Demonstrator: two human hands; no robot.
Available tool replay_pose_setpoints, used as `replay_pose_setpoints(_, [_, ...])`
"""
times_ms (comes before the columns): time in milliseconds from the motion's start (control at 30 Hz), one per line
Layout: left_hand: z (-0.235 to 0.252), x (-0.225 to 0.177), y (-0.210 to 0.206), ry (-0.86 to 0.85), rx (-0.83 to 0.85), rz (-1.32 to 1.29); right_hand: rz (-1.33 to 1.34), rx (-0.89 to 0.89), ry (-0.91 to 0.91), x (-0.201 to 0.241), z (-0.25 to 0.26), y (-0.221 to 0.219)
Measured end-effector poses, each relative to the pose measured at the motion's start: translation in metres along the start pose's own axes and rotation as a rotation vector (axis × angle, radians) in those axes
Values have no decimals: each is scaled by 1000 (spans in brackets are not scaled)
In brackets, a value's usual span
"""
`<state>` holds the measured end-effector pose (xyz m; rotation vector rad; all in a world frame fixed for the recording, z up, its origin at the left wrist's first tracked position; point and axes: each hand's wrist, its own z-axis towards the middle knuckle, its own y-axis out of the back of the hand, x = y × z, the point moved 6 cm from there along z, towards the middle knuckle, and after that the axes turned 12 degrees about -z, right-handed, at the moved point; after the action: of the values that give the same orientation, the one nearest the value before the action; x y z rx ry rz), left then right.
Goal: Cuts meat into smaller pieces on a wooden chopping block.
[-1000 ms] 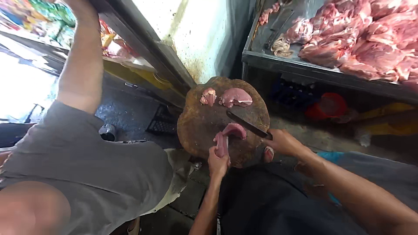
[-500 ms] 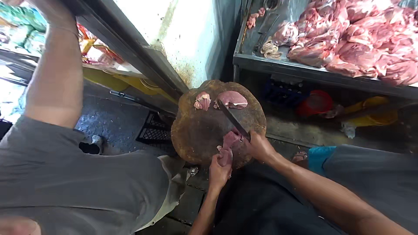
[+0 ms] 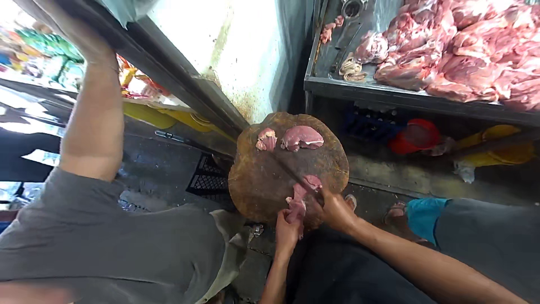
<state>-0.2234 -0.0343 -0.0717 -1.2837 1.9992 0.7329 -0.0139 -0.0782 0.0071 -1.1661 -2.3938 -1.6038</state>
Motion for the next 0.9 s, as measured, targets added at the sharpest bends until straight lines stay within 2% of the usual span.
replay_pose_setpoints(67, [2, 1, -1, -11, -13, 28, -96, 218, -51, -11, 13, -23])
replay_pose_setpoints(100, [1, -2, 0, -19, -17, 50, -100, 252, -59, -8, 16, -18])
replay_pose_setpoints(167, [-4, -3, 5, -27, -24, 55, -78, 193, -32, 9, 6, 11])
replay_pose_setpoints(267, [4, 10, 11, -14, -52, -46, -3, -42, 74, 19, -7, 23])
replay_pose_setpoints(333, [6, 17, 9, 23, -50, -167, -41, 86, 76, 5, -7, -11])
replay_pose_setpoints(400, [4, 1, 2, -9, -45, -259, -103, 273, -3, -18, 4, -42])
replay_pose_setpoints(467, [-7, -40, 1, -149, -35, -110, -41, 270, -69, -29, 12, -38])
replay_pose_setpoints(567, [-8, -73, -9, -294, -21, 376, -23, 214, -68, -30, 29, -2])
replay_pose_setpoints(667, [26, -44, -20, -430, -38, 704, -31, 165, 29, 5, 35, 61])
replay_pose_setpoints(767, [24, -16, -14, -637, -117, 633, 48, -16, 134, 39, 11, 92])
replay_pose_setpoints(833, [9, -8, -9, -665, -152, 560, 68, -92, 149, 31, -4, 56])
replay_pose_setpoints(867, [9, -8, -8, -665, -163, 557, -1, -63, 125, 20, -2, 28])
replay_pose_setpoints(900, [12, -8, -9, -670, -167, 582, -95, 39, 81, 7, 3, 1])
